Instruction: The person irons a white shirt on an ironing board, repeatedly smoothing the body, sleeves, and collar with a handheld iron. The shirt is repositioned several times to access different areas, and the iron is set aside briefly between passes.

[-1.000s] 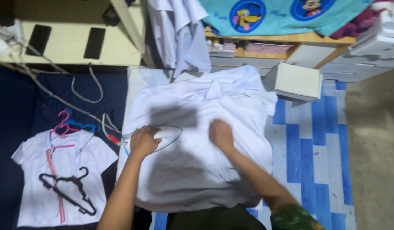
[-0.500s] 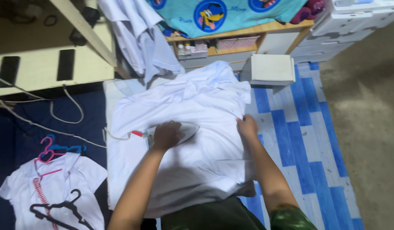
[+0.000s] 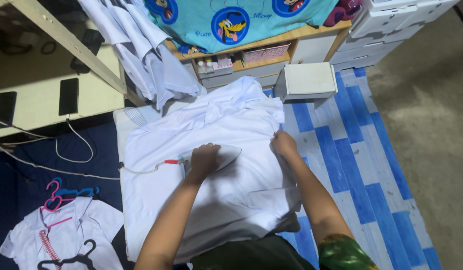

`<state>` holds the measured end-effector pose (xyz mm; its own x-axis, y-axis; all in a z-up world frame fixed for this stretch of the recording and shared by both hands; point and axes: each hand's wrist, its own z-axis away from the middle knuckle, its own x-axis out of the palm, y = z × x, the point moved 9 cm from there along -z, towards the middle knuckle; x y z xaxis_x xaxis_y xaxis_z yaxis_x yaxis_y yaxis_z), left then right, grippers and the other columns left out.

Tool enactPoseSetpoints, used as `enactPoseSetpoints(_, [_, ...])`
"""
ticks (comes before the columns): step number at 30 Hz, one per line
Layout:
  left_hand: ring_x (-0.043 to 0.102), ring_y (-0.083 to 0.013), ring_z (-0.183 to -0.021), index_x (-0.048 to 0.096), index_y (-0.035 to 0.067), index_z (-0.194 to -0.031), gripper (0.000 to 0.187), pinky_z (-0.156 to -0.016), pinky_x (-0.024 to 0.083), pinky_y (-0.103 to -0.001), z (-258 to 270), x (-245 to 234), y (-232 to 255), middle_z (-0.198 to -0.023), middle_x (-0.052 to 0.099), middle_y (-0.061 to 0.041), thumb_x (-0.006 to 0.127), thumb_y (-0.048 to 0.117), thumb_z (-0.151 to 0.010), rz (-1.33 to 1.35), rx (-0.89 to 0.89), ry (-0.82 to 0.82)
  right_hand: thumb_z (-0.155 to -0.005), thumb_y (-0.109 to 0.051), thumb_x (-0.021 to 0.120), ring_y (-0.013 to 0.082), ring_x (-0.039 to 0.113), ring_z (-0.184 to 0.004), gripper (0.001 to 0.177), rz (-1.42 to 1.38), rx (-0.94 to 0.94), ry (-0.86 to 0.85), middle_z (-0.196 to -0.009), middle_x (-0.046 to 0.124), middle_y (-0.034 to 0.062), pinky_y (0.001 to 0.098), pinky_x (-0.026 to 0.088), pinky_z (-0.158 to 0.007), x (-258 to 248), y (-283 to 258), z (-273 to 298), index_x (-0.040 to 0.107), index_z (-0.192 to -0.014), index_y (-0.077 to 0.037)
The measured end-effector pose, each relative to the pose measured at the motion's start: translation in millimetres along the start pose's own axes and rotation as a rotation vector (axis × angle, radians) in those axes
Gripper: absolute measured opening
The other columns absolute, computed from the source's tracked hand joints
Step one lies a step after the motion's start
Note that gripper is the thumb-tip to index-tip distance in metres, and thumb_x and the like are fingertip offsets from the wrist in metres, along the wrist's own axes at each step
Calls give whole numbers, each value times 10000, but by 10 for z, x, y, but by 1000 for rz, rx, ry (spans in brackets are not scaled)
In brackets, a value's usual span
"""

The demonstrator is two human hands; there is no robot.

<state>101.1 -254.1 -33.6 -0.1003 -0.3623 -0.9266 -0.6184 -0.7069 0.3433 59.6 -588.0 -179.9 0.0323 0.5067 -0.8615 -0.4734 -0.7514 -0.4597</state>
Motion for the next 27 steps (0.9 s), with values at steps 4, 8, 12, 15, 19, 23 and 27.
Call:
enactPoseSetpoints(4, [694, -291, -830, 728, 161, -955, 301, -681, 521, -488, -69, 232, 38, -893, 702, -62, 804, 313, -707, -23, -13, -84, -900, -278, 752, 410, 676, -986, 255, -80, 40, 189, -991, 719, 193, 503, 516, -850, -219, -62, 95, 694, -938, -32])
enactPoseSetpoints(8, [694, -305, -820, 717, 145, -914, 291, -674, 522, -504, -190, 401, 254, -875, 703, -83, 796, 327, -701, 7, 71, 4, -890, -259, 755, 414, 668, -1009, 218, 20, -8, 203, -1021, 722, 179, 536, 503, -847, -433, -356, 69, 707, -949, -55])
enactPoseSetpoints(12, [705, -315, -887, 695, 136, -963, 276, -743, 554, -494, -290, 831, 388, -953, 710, -104, 756, 326, -773, 72, 55, -99, -849, -309, 768, 408, 662, -1049, 307, -14, 60, 176, -1088, 712, 183, 529, 505, -878, -400, -212, 205, 707, -1004, -50])
enactPoseSetpoints(15, [702, -371, -940, 649, 88, -1160, 409, -781, 567, -507, -354, 1256, 596, -1040, 706, -168, 720, 322, -833, 151, 69, -348, -796, -352, 792, 417, 621, -1131, 466, -102, 180, 258, -1175, 674, 225, 498, 484, -954, -335, 126, 459, 696, -1096, -7])
enactPoseSetpoints(19, [689, -398, -1033, 600, 20, -1248, 465, -889, 536, -498, -279, 1241, 1005, -1125, 694, -239, 653, 344, -919, 142, 50, -503, -904, -295, 698, 395, 550, -1276, 400, -66, 254, 466, -1312, 644, 175, 555, 431, -1071, -311, 392, 1237, 684, -1254, -102])
enactPoseSetpoints(23, [697, -401, -1044, 621, 36, -1233, 428, -914, 545, -497, -12, 1012, 1115, -1138, 706, -230, 603, 348, -941, 149, -4, -472, -892, -342, 676, 343, 437, -1384, 399, 119, 36, 393, -1392, 588, 56, 633, 332, -1102, -49, 3, 1917, 662, -1275, -231])
enactPoseSetpoints(27, [687, -406, -1058, 606, 29, -1275, 414, -898, 538, -523, 127, 1029, 586, -1155, 699, -241, 587, 293, -958, 134, -86, -468, -790, -382, 699, 336, 447, -1353, 534, 350, 20, 313, -1376, 591, 50, 710, 282, -1050, -40, -220, 2092, 640, -1299, -233])
